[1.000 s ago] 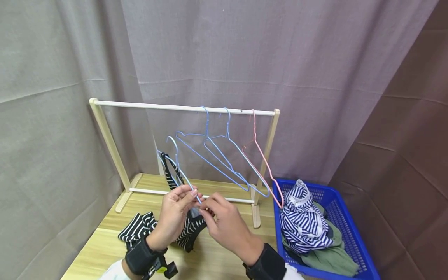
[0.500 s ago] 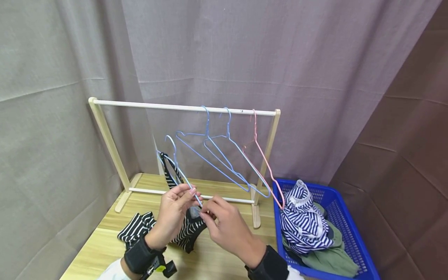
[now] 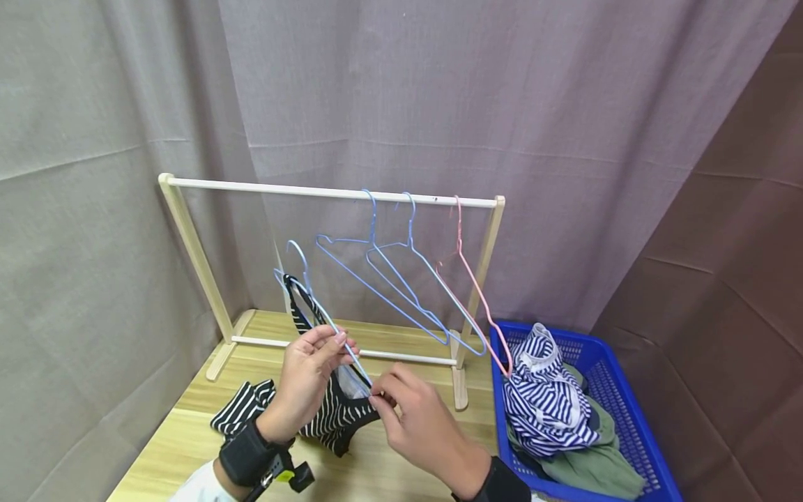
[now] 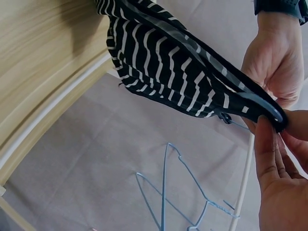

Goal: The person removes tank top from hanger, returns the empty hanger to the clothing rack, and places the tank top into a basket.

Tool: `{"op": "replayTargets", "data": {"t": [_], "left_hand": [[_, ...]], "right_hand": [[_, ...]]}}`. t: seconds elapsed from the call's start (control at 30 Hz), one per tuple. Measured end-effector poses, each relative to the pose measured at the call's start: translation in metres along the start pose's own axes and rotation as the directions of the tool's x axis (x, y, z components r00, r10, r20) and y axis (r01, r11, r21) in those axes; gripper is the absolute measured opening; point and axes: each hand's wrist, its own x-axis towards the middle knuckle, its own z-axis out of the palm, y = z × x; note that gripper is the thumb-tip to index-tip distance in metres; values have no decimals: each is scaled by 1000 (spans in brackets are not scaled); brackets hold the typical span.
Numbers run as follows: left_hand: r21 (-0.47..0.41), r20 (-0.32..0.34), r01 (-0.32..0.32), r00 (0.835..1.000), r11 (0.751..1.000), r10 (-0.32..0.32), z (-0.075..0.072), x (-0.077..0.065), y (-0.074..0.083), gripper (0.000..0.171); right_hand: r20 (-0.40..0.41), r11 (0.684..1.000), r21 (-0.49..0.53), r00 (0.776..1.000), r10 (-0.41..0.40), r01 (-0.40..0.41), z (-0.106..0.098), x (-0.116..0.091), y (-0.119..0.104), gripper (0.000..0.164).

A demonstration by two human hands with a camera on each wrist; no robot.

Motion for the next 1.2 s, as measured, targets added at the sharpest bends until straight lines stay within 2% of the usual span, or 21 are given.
{"op": "replayTargets", "data": {"t": [0.13, 0.37, 0.7, 0.87, 1.0, 1.13, 1.2], "left_hand": [[0, 13, -9, 1000, 1000, 9, 0, 1, 1, 14], [20, 53, -31, 998, 999, 30, 1, 1, 4, 12], [5, 21, -32, 999, 999, 32, 1, 3, 5, 11], [11, 29, -38, 999, 999, 37, 2, 3, 4, 12], [23, 29, -51, 998, 998, 50, 2, 2, 3, 12], [37, 39, -57, 998, 998, 55, 2, 2, 2, 11], [39, 46, -60, 997, 997, 58, 2, 1, 1, 11]], "right_hand": [[-6, 1000, -6, 1000, 17, -17, -3, -6, 0, 20], [-33, 1000, -17, 999, -21, 21, -6, -14, 1, 20], [-26, 997, -58, 998, -56, 54, -6, -24, 3, 24], [-32, 992, -85, 995, -93, 90, -5, -32, 6, 7], [-15, 987, -101, 992, -128, 126, -3, -38, 8, 20], [-8, 987, -77, 990, -142, 141, 1, -43, 13, 12], [-17, 989, -66, 991, -135, 133, 4, -45, 15, 14]]}}
